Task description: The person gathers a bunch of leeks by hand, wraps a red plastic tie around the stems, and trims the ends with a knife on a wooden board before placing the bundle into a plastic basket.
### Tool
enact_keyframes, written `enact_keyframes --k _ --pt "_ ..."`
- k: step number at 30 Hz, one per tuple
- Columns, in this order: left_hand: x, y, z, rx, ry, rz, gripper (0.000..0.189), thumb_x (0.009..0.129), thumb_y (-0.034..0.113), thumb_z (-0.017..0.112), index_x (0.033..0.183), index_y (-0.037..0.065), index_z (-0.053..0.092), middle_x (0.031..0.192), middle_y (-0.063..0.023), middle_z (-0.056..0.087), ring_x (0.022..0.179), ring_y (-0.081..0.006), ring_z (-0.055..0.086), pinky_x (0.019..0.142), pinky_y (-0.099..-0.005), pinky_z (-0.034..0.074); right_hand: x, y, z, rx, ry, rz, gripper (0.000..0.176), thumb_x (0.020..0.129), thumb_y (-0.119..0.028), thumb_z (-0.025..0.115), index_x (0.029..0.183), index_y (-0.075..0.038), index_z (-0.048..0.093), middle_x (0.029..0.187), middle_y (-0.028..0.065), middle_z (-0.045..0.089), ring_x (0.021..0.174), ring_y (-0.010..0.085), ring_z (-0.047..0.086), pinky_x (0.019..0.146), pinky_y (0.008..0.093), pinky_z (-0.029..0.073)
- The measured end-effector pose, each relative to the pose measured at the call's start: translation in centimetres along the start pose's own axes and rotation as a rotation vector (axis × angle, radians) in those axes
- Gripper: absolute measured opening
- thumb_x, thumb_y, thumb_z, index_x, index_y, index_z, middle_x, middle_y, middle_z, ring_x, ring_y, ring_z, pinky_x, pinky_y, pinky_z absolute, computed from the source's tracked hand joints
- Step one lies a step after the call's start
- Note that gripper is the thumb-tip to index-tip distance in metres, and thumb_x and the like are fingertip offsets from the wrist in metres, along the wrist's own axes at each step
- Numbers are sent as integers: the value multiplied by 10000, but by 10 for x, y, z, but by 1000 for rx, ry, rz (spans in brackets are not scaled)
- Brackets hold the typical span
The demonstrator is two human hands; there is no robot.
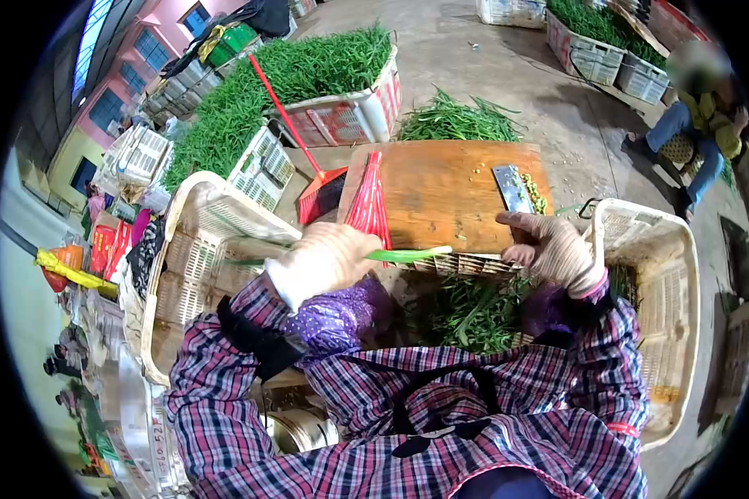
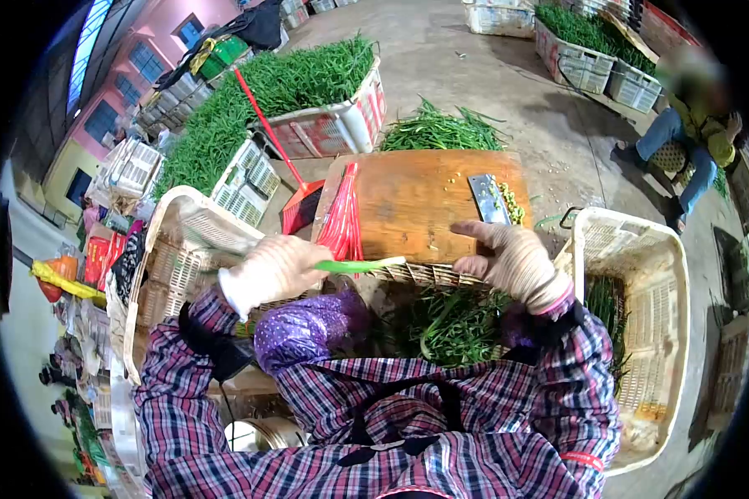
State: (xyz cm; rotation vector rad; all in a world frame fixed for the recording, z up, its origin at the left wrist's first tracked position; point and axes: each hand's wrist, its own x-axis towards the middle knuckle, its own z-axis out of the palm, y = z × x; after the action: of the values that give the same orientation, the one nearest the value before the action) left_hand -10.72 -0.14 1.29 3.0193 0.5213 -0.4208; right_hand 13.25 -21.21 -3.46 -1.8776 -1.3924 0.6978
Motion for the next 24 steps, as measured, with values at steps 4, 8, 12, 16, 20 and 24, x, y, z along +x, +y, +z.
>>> enact_keyframes --k 4,8,12,16,20,24 --pt "17 15 3 131 -71 181 143 795 238 555 857 115 593 797 -99 626 778 -306 621 658 -424 486 5 -15 44 -317 -39 -313 547 756 -435 671 1170 -99 552 994 178 613 858 344 592 703 380 482" --pt "25 20 -1 217 -64 199 157 753 212 614 871 109 599 883 -79 627 847 -289 621 698 -419 486 11 -4 90 -63 51 -260 214 822 -311 624 924 -124 646 699 148 593 660 350 573 575 398 440" --pt "10 1 -20 349 602 402 345 711 203 672 1034 97 609 977 -115 597 974 -272 582 846 -359 470 32 5 116 519 209 56 214 883 -244 604 864 -32 632 578 17 548 553 96 505 509 264 393" --pt "-5 -8 -9 -56 733 200 388 740 222 673 1094 82 596 1038 -115 597 1000 -270 571 888 -321 445 55 4 121 920 276 134 185 879 -200 605 829 -24 626 593 8 564 529 75 476 506 219 377" --pt "20 -30 55 -1005 395 -111 318 801 296 661 999 49 626 1007 -57 629 971 -179 573 849 -299 444 85 -1 142 925 264 160 167 874 -194 610 845 -30 621 593 -8 547 524 65 465 497 205 362" --pt "41 -30 54 -1612 -78 -120 288 834 311 640 944 45 628 962 -50 641 895 -132 579 796 -289 456 106 -22 173 878 190 168 193 869 -206 624 930 -24 632 646 3 573 541 87 454 524 224 389"
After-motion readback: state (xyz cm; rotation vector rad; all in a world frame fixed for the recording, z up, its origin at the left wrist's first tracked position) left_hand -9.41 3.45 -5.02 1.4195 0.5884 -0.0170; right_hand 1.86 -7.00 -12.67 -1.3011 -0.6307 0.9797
